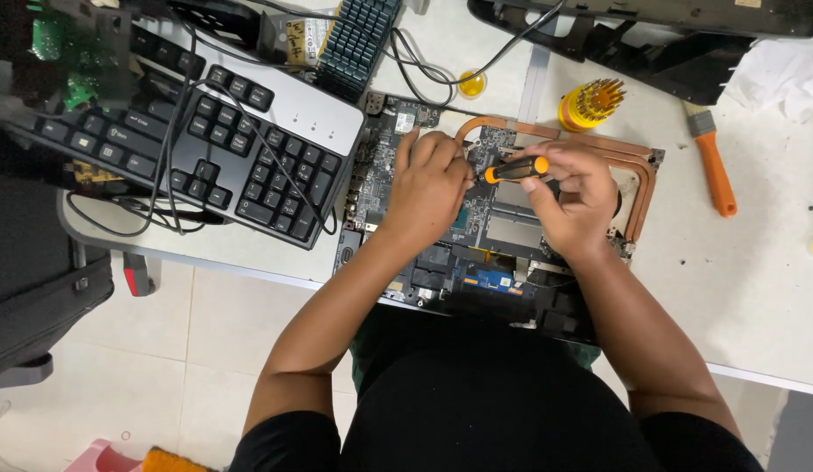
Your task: The person is using a screwdriver to adjust components on a laptop motherboard and a brush to clean the surface.
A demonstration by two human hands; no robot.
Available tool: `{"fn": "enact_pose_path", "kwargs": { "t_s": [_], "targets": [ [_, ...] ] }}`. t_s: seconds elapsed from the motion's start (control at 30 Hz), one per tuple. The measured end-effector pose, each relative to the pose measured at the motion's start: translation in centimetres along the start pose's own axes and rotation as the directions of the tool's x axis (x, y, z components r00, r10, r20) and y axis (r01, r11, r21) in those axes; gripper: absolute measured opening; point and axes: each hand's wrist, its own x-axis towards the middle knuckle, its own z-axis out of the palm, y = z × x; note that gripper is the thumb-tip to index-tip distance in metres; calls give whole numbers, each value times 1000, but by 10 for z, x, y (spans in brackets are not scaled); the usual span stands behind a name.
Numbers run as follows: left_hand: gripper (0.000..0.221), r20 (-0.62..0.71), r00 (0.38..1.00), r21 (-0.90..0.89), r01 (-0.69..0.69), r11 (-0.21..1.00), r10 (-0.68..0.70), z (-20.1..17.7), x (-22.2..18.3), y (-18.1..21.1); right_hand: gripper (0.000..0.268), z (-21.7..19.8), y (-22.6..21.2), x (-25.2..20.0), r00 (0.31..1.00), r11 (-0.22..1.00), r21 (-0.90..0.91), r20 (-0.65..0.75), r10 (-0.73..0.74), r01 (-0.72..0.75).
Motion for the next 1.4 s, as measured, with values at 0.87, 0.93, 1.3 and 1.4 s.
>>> {"fn": "enact_pose_path", "kwargs": {
  "t_s": [0.87,0.93,1.3,1.4],
  "targets": [
    [17,-73,944,250,-293,923,320,-10,24,10,36,-9,11,6,975,991,-133,-215,-50,21],
    [17,-91,959,248,-239,939,268,-8,19,15,35,-7,9,8,977,991,-130,-208,-46,19],
    [16,-75,991,112,116,987,-108,-2,-1,16,30,-12,22,2,975,989,-97,-178,-131,115],
    [9,-82,984,20,161,987,-159,-9,1,5,25,-14,27,0,982,990,-82,-146,-123,112]
  ]
}}
